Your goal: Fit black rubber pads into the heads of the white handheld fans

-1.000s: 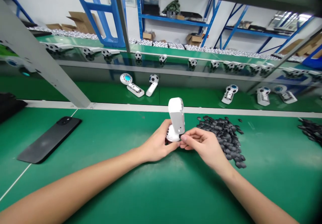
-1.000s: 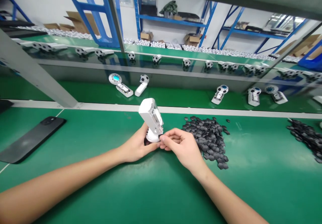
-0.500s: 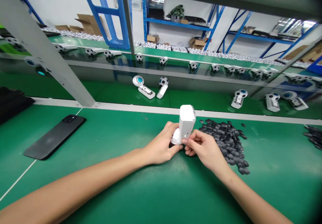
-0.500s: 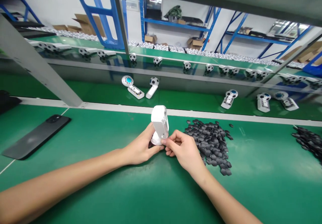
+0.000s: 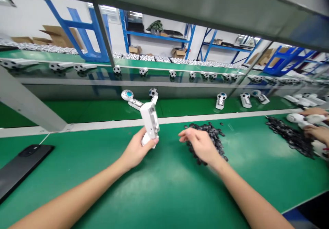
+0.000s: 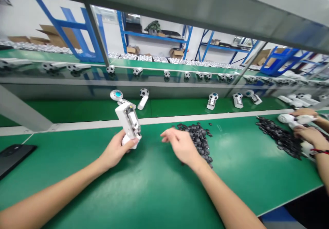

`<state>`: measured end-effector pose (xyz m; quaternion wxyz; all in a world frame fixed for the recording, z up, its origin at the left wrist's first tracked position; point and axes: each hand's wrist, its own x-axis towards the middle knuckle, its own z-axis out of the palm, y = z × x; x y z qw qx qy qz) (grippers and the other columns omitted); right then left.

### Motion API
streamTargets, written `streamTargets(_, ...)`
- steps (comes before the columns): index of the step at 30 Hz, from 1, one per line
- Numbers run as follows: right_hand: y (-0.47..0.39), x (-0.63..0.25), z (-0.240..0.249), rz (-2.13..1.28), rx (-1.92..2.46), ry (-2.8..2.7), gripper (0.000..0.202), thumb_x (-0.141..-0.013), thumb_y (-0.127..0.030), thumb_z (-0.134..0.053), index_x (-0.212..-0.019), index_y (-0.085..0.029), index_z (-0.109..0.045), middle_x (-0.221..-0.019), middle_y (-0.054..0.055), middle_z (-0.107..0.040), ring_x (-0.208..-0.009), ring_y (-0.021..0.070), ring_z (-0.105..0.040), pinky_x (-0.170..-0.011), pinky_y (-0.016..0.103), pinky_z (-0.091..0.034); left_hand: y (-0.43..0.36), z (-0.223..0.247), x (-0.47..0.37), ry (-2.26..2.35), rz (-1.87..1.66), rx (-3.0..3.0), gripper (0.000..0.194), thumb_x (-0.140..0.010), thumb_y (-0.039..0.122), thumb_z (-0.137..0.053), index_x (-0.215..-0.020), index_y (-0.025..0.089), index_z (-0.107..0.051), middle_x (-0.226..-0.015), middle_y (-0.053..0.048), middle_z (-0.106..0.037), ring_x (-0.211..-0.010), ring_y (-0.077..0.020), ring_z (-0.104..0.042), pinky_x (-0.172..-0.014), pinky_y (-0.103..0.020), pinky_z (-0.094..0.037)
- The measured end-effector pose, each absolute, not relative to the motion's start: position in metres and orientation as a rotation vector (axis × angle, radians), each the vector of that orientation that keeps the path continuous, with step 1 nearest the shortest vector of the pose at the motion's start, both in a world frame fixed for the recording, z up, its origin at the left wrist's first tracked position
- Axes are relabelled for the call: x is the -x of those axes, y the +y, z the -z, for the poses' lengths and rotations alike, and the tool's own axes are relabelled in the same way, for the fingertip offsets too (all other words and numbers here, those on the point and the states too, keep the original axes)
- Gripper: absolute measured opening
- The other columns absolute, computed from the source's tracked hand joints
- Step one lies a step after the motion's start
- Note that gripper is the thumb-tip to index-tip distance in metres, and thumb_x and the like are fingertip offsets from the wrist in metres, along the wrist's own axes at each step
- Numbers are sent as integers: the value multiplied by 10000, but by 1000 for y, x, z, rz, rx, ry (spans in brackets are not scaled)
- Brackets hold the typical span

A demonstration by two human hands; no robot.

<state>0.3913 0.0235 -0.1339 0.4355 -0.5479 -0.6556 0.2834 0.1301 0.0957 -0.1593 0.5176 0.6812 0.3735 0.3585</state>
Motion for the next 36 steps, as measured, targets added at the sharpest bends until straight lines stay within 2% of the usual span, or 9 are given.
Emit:
streamTargets(5, 42, -481, 141, -334, 1689, -1403, 668, -1075, -668, -273, -1071, -203, -753, -1111, 101, -770, -1090, 261, -705, -1042, 390, -508, 144, 154, -107, 1112, -1025, -1534, 507, -840, 572, -693, -1183, 205, -628, -810, -19, -619, -571, -153, -536, -463, -231, -421)
streamTargets(9, 51, -526, 157, -249, 1854, -1385, 706, -1053, -687, -269, -1198, -176, -734, -1310, 156, -694, -1318, 310, -577, -1189, 470, -363, 194, 158, -66, 1519, -1124, -1779, 522, -904, 546, -583, -1302, 209, -562, -1012, -60, -658, -722, -198, -617, -622, -291, -523)
streamTargets(12, 55, -538, 171, -247, 1952, -1385, 682, -1065, -636, -263, -1223, -165, -731, -1327, 176, -684, -1330, 307, -569, -1184, 463, -368, 220, 155, -27, 1806, -1079, -1885, 603, -862, 452, -634, -1378, 170, -498, -1223, -117, -628, -1034, -288, -633, -914, -402, -519)
streamTargets(14, 56, -537, 179, -240, 2015, -1379, 626, -1073, -589, -291, -1228, -175, -734, -1332, 177, -680, -1336, 315, -563, -1178, 475, -364, 229, 151, -3, 1901, -1030, -1896, 648, -843, 529, -662, -1360, 168, -516, -1247, -134, -604, -1123, -349, -595, -986, -483, -479)
streamTargets(18, 54, -529, 188, -204, 2110, -1352, 549, -1082, -520, -309, -1263, -213, -727, -1349, 168, -666, -1349, 341, -533, -1169, 522, -338, 243, 148, 27, 2171, -726, -1915, 725, -839, 757, -552, -1326, 220, -553, -1296, -126, -527, -1098, -367, -593, -943, -496, -492)
streamTargets(22, 52, -523, 189, -184, 2150, -1328, 571, -1095, -485, -249, -1271, -225, -726, -1356, 146, -665, -1319, 328, -543, -1146, 505, -364, 258, 152, 37, 2209, -489, -1884, 782, -847, 807, -462, -1339, 205, -541, -1238, -131, -536, -1128, -390, -575, -957, -527, -484)
streamTargets(26, 48, -512, 186, -155, 2166, -1324, 601, -1095, -495, -220, -1259, -218, -727, -1305, 141, -679, -1252, 319, -570, -1102, 487, -406, 260, 157, 35, 2204, -600, -1863, 815, -872, 809, -441, -1428, 213, -456, -1379, -171, -484, -1284, -431, -511, -1061, -633, -392)
streamTargets(32, 42, -485, 184, -48, 2161, -1373, 525, -954, -669, -540, -1207, -256, -742, -1321, 161, -618, -1289, 422, -478, -1095, 641, -333, 252, 159, 36, 2136, -783, -1812, 877, -869, 820, -461, -1453, 169, -395, -1489, -256, -374, -1408, -461, -414, -1111, -681, -327)
streamTargets(36, 44, -488, 184, -85, 2087, -1373, 474, -965, -589, -540, -1107, -202, -773, -1226, 175, -665, -1246, 379, -539, -1117, 548, -369, 252, 161, 37, 2101, -867, -1818, 745, -916, 731, -489, -1405, 173, -421, -1461, -237, -411, -1436, -441, -364, -1117, -699, -307)
